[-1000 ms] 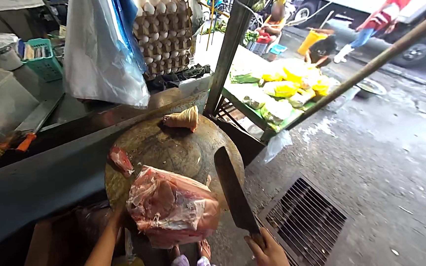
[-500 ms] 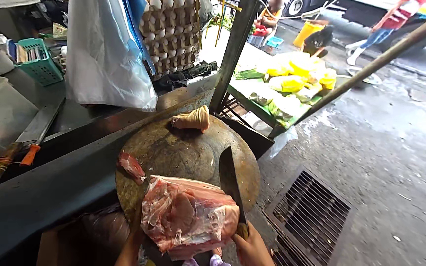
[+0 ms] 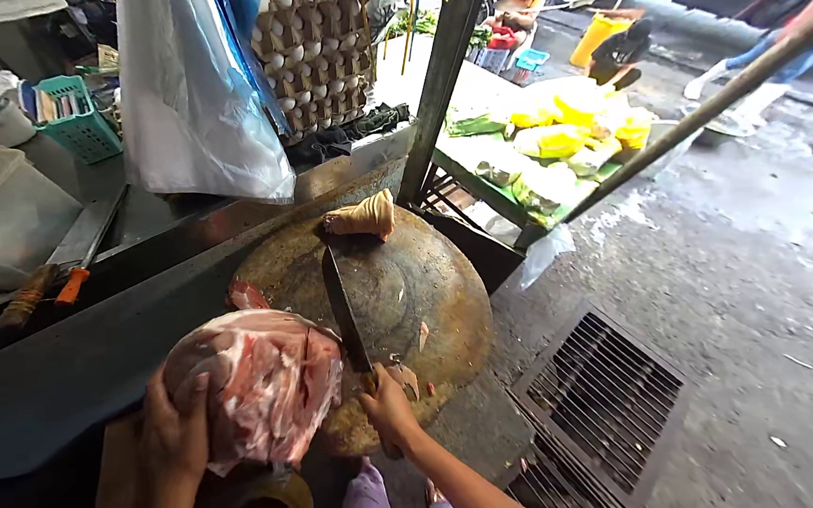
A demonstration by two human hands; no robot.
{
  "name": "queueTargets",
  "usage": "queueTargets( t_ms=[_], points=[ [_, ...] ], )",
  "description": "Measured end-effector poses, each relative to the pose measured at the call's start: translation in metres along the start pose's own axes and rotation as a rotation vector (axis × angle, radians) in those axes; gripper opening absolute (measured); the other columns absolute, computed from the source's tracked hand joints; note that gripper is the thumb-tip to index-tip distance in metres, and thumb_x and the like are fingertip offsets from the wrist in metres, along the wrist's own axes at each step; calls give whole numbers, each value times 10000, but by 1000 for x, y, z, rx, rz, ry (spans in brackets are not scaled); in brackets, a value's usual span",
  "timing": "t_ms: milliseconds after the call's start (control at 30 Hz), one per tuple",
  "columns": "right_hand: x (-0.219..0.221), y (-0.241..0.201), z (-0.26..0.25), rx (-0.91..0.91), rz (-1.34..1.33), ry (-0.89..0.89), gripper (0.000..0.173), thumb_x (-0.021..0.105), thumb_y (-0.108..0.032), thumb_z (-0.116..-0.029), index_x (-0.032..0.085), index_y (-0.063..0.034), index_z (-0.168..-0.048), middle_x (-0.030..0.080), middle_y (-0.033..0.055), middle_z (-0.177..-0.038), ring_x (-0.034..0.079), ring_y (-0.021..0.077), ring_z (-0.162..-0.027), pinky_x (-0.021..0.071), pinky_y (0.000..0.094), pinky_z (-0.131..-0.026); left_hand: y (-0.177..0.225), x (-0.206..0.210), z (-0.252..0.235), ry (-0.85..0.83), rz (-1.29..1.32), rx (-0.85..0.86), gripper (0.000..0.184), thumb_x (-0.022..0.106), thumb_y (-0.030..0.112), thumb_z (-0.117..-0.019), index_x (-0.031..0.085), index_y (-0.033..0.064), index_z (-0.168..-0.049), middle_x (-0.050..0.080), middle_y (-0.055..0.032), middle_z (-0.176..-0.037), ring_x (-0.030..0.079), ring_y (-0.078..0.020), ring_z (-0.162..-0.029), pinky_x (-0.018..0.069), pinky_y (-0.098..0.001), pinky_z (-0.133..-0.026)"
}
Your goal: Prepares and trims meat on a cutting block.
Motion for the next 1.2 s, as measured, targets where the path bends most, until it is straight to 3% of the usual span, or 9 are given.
queueTargets(
  t_ms=[167,333,500,600,700,833,933,1067,1200],
  points=[
    [-8,8,9,-94,-32,-38,402,663,-198,-974,526,-45,-1320,662,164,-951,680,273,-755,574,481,-752,29,11,11,70,-216,-42,940,560,676,-931,342,32,-1579,500,-325,-1464,531,-528,-1298,410,-724,-1000],
    [-19,24,21,-203,-47,-119,417,668,-228,-985,533,-31,-1327,663,171,-955,676,272,-744,577,480,-749,38,18,-14,-19,-242,-192,927,582,662,-948,307,44,-1582,460,-304,-1508,490,-472,-1365,382,-665,-1081],
    [-28,47,20,-234,-99,-214,463,662,-275,-997,502,-35,-1360,652,149,-944,653,226,-657,588,433,-678,33,25,-15,78,-110,-109,909,597,599,-966,274,20,-1587,407,-292,-1550,461,-442,-1397,381,-634,-1105],
    [-37,74,13,-187,-53,-227,492,644,-283,-1014,492,-26,-1405,657,173,-953,657,244,-684,582,452,-699,33,26,-20,-20,-114,-57,948,545,629,-972,145,108,-1656,304,-247,-1639,361,-414,-1488,315,-617,-1175],
    [-45,104,12,-76,-89,-229,469,650,-264,-1015,492,-24,-1387,628,136,-875,619,208,-627,562,399,-638,31,23,-26,-116,-148,-22,950,546,649,-963,162,124,-1656,365,-244,-1610,398,-423,-1464,325,-632,-1159],
    [-44,142,26,129,-556,-310,189,542,-175,-1072,487,-50,-1202,593,40,-726,603,135,-542,560,293,-525,25,24,-34,-57,23,154,1020,619,649,-876,279,-6,-1580,444,-250,-1539,459,-307,-1423,382,-466,-1169],
    [-43,159,37,222,-714,-299,204,452,-233,-1112,526,-55,-1177,611,43,-750,620,139,-562,578,300,-534,19,26,-35,-23,175,153,974,665,567,-882,299,-19,-1568,420,-226,-1562,437,-240,-1435,374,-384,-1176],
    [-53,130,36,114,-344,-88,298,601,-281,-1056,546,-13,-1174,582,56,-675,579,155,-499,544,326,-510,16,29,-28,-67,307,12,922,683,454,-922,231,65,-1626,317,-152,-1651,384,-196,-1477,362,-378,-1182],
    [-67,32,55,-252,-262,-4,456,593,-385,-1028,569,-25,-1307,629,66,-745,617,170,-572,569,377,-591,15,30,-19,-60,364,-51,915,677,426,-944,188,95,-1643,288,-148,-1664,381,-198,-1478,370,-382,-1176]
  ],
)
Point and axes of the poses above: each hand's wrist, its own z-axis away from the middle knuckle, its own x-axis out of the palm, y = z × x, the point moved 8 cm from there along -z, towards the middle knuckle
